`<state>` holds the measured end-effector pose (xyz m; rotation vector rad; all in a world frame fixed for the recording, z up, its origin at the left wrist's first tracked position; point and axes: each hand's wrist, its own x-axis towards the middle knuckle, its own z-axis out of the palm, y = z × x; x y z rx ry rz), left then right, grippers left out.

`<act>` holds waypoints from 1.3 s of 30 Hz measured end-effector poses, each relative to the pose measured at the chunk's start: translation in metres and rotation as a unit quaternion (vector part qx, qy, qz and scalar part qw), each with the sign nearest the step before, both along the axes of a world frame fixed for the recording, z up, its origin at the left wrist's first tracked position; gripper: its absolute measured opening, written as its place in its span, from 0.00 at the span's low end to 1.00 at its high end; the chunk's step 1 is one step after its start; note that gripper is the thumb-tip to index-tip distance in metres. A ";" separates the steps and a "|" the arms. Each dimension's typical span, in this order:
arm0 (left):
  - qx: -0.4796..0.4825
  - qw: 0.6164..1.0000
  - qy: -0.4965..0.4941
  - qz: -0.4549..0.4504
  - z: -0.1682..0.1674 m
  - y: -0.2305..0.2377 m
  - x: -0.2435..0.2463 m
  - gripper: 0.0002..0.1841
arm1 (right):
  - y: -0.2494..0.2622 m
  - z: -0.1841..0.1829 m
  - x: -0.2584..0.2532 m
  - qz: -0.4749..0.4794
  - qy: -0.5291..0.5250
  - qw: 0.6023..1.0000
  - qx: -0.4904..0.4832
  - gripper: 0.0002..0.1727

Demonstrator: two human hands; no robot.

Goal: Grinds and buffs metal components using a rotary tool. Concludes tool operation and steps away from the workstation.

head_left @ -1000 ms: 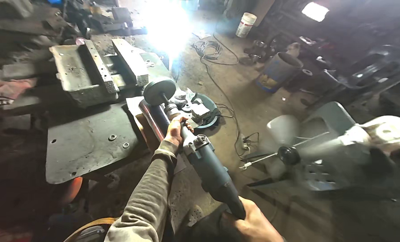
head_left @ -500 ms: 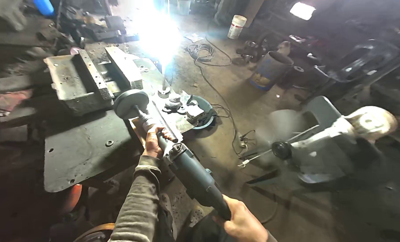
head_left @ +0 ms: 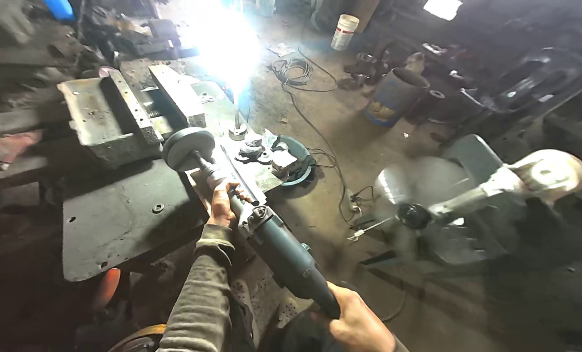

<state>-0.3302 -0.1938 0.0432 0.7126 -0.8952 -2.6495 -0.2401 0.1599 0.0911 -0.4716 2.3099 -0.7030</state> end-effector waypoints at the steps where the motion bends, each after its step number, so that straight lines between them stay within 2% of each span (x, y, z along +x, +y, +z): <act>1: -0.009 1.000 0.003 -0.012 0.000 0.002 -0.003 0.10 | 0.002 0.000 0.000 -0.008 -0.001 1.000 -0.003 0.27; 5: -0.024 0.998 0.017 -0.051 0.007 0.014 -0.013 0.10 | 0.006 -0.003 -0.006 -0.035 -0.006 0.999 -0.019 0.25; 12: -0.024 0.997 -0.021 -0.073 0.009 0.025 -0.045 0.07 | 0.014 -0.016 -0.015 -0.075 -0.026 0.995 -0.059 0.21; 17: -0.042 0.993 -0.051 -0.095 0.002 0.030 -0.059 0.07 | 0.016 -0.015 -0.017 -0.095 -0.032 0.992 -0.074 0.22; 22: -0.020 0.995 -0.059 -0.084 -0.007 0.029 -0.074 0.07 | 0.017 -0.013 -0.019 -0.098 -0.034 0.991 -0.080 0.20; 26: -0.029 0.995 -0.042 -0.081 -0.002 0.025 -0.064 0.08 | 0.016 -0.011 -0.017 -0.096 -0.046 0.991 -0.083 0.20; 33: -0.019 0.997 0.007 -0.074 0.011 0.010 -0.020 0.09 | 0.002 -0.001 -0.008 -0.053 -0.020 0.998 -0.035 0.23; 39: -0.004 1.000 0.019 -0.012 -0.001 -0.009 -0.002 0.09 | -0.009 0.001 -0.005 -0.004 -0.012 1.000 -0.012 0.25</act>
